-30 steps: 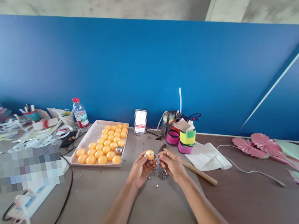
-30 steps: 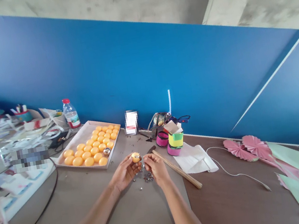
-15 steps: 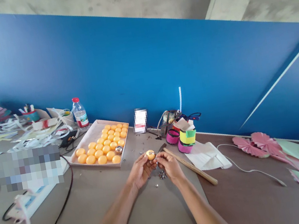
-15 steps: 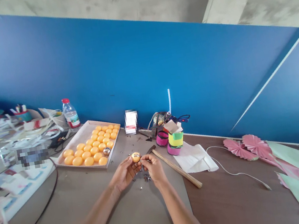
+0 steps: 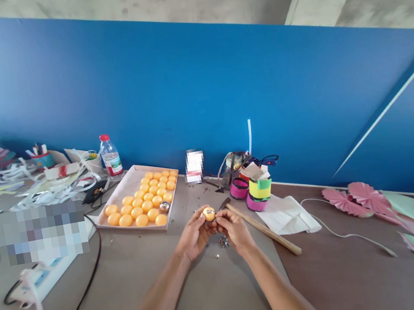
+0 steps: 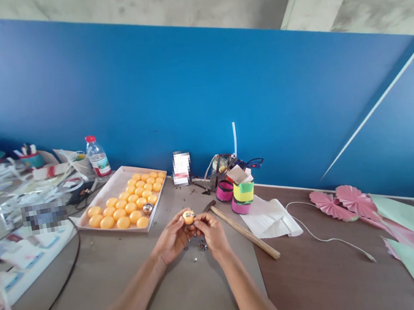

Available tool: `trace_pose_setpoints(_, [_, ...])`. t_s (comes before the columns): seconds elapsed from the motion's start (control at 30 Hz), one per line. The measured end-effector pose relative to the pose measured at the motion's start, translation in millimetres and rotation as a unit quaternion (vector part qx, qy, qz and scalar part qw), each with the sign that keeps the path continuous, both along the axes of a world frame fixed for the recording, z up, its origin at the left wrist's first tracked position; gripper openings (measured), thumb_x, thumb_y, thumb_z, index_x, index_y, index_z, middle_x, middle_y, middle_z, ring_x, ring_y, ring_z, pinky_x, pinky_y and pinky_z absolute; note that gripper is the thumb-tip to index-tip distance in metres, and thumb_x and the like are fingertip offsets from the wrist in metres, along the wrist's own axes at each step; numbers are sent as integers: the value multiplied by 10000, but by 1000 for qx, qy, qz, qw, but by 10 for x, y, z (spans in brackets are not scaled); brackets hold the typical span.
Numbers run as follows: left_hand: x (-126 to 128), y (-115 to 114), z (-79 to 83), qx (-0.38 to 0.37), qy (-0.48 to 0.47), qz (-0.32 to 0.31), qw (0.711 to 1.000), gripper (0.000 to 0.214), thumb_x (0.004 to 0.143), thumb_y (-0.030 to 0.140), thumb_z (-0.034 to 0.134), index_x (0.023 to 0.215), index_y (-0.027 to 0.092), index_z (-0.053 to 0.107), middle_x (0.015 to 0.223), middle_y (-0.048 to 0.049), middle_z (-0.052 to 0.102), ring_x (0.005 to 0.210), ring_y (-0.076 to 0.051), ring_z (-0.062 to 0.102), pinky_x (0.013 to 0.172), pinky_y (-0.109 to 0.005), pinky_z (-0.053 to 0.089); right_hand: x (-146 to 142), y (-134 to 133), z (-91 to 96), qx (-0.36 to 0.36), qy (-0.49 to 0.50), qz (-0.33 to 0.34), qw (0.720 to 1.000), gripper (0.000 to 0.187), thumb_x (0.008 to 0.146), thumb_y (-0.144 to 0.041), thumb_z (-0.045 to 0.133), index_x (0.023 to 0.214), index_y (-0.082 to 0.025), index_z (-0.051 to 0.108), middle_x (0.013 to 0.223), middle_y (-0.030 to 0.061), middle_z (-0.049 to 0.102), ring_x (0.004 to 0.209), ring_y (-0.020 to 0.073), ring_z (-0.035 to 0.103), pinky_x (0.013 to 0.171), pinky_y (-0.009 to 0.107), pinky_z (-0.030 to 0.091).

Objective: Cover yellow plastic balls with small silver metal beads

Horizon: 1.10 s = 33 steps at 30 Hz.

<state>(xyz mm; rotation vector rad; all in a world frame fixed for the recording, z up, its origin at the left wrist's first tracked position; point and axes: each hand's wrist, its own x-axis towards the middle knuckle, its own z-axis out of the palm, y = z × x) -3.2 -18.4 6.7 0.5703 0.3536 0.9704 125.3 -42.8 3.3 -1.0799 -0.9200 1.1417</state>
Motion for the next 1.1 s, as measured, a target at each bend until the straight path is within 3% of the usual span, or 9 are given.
trace_pose_setpoints(0.47, [10,-13,-4,20,8,3,1000,381,726,184,662,1092,159,560,865,-59,657,685,-136,623,671,-275,503,31,-1,15,9,41,26,999,144,646,-299,650,680,-188,564,584,-52,507,495,78,434,511,211,343])
trace_pose_setpoints(1.1, [43,-40,46,38,38,28,998,407,695,226,693,1071,148,558,794,-45,657,644,-130,610,645,-268,473,53,-18,72,-36,78,48,995,186,586,-300,721,640,-184,585,540,-49,538,491,86,438,528,225,322])
